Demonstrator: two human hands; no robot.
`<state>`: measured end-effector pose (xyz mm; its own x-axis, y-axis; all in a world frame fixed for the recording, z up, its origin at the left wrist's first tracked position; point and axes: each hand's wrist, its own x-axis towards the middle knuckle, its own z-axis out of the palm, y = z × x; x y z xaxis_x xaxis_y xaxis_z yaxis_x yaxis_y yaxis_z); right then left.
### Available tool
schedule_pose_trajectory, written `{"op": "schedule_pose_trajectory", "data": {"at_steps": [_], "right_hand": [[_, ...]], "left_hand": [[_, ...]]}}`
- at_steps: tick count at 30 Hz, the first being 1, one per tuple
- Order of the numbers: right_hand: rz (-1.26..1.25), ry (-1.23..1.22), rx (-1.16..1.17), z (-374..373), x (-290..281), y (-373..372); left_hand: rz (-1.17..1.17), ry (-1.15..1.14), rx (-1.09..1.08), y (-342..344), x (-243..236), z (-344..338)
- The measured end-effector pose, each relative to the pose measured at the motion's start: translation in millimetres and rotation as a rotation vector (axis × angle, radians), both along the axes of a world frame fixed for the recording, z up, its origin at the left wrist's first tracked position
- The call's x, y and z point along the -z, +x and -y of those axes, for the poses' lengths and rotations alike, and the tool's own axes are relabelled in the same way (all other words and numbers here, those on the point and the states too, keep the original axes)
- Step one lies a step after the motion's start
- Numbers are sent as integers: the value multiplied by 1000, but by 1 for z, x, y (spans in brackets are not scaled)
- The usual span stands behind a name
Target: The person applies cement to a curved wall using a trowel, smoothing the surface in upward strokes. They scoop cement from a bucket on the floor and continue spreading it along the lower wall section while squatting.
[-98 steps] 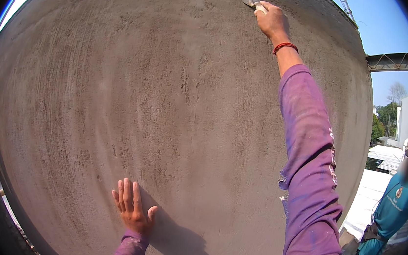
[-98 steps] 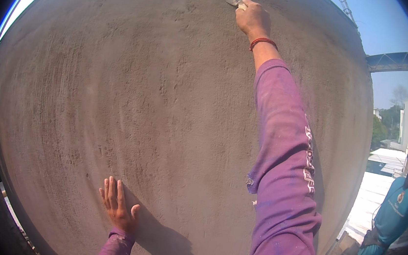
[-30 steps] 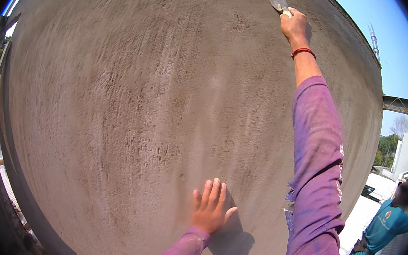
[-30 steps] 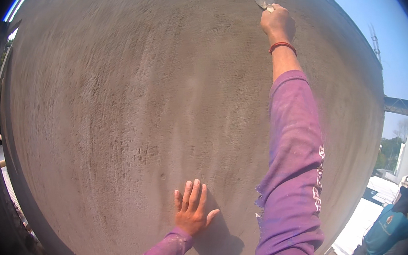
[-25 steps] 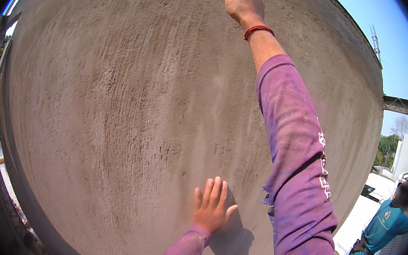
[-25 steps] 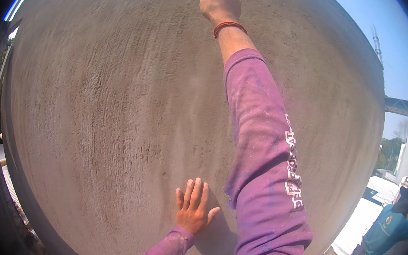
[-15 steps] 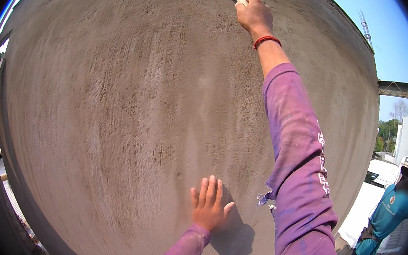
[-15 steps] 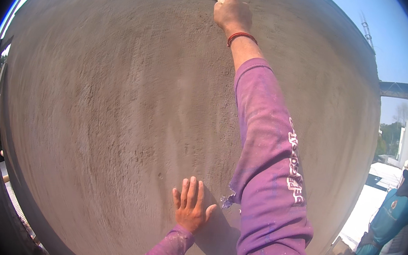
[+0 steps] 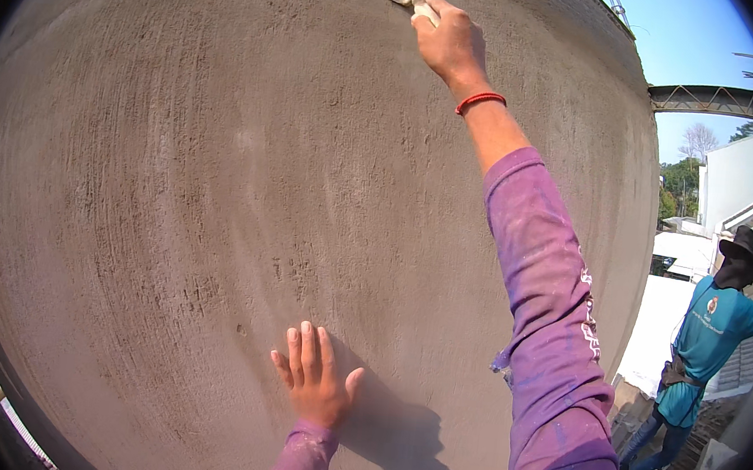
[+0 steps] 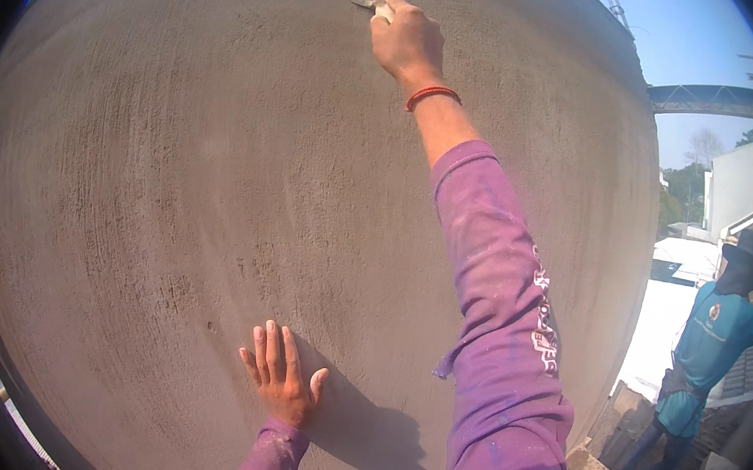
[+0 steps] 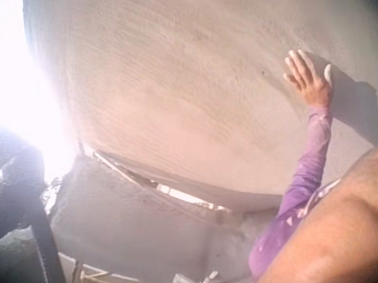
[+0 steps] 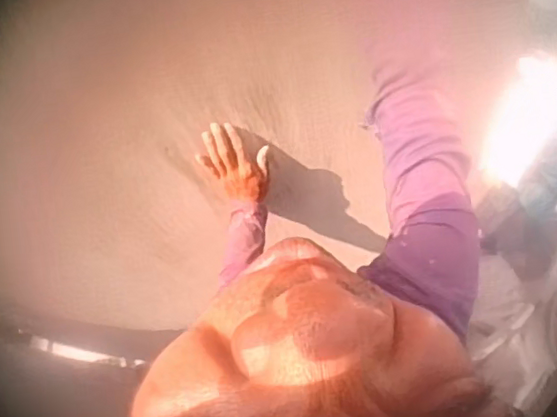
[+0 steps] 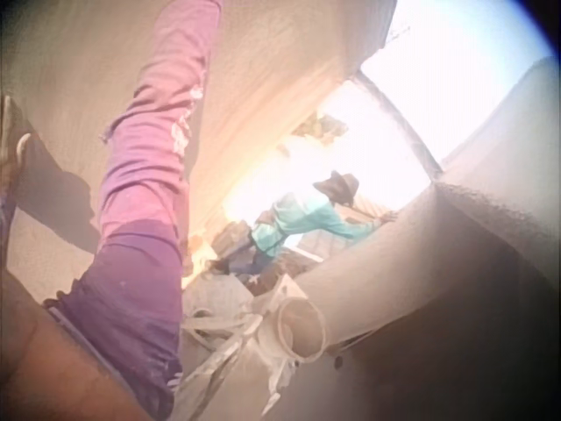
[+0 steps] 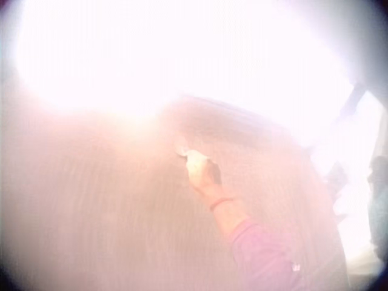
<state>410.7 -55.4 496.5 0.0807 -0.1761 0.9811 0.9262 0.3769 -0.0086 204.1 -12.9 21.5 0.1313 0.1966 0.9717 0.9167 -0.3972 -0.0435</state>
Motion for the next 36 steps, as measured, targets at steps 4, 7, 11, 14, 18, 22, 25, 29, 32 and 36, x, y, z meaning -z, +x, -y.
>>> {"op": "schedule_pose_trajectory", "data": {"at_steps": [4,7,11,14,18,22,25,29,32,36], "right_hand": [[189,12,29,9,18,5],[139,66,38,9,12,81],[-43,47,86,23,9,220],[-154,43,145,25,-6,352],[-475,-36,-84,45,19,449],[-611,-60,-235,61,11,516],[-399,8,-46,39,0,492],[241,140,144,39,-19,440],[243,253,83,27,-19,429],[260,259,-22,20,-53,540]], "left_hand": [[43,62,-37,0,-1,-1],[61,56,-62,8,-1,-1],[77,84,-128,8,0,0],[77,113,-154,15,-2,-2],[72,140,-228,12,-2,1],[82,162,-204,21,-5,-3],[110,184,-189,28,-6,-3],[217,209,-217,40,-9,0],[266,209,-230,46,-5,-4],[279,235,-205,58,-4,-16]]}}
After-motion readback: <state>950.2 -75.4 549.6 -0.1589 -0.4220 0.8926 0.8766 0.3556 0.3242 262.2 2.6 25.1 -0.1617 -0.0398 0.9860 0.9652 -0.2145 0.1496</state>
